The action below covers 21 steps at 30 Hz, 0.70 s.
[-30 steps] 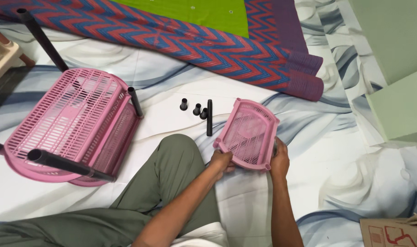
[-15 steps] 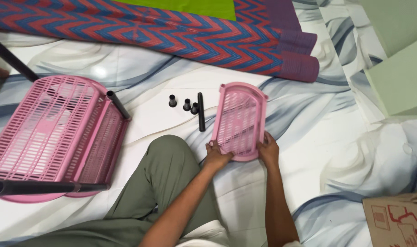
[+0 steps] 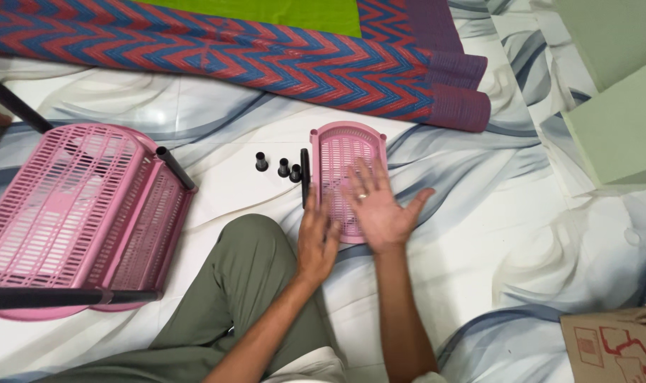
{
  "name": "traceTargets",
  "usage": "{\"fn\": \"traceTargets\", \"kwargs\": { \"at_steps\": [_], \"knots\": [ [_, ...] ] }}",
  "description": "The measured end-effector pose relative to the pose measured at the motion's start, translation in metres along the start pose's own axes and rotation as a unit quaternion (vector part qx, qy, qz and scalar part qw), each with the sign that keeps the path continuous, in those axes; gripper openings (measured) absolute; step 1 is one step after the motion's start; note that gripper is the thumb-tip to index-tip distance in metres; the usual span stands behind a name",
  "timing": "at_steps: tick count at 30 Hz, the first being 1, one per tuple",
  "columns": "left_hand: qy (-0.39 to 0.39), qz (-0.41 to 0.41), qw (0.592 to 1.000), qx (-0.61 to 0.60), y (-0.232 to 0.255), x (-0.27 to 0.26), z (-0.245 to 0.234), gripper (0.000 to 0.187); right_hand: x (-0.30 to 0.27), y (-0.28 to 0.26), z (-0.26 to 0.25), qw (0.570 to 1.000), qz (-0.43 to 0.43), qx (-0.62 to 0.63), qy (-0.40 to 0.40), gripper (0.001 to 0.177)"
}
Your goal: The person disassembles a pink plastic three-tier rack by removing the black vertical poles and caps, then separates the pink trays. A beige rack is also visible nearby.
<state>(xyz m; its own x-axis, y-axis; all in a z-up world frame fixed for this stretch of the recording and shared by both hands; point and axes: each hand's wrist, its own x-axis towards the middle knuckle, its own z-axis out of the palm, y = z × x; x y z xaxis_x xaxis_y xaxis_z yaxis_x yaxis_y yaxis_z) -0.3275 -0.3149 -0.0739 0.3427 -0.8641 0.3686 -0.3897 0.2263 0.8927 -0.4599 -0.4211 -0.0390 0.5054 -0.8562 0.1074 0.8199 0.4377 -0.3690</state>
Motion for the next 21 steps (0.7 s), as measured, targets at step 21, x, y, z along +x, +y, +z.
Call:
{"fn": "traceTargets", "kwargs": {
  "at_steps": [21],
  "knots": [
    [0.153, 0.152, 0.967, 0.134, 0.121, -0.038, -0.228, 0.058, -0.022, 0.177, 0.238, 0.932, 0.203, 0.225, -0.199, 0.138]
  ]
}}
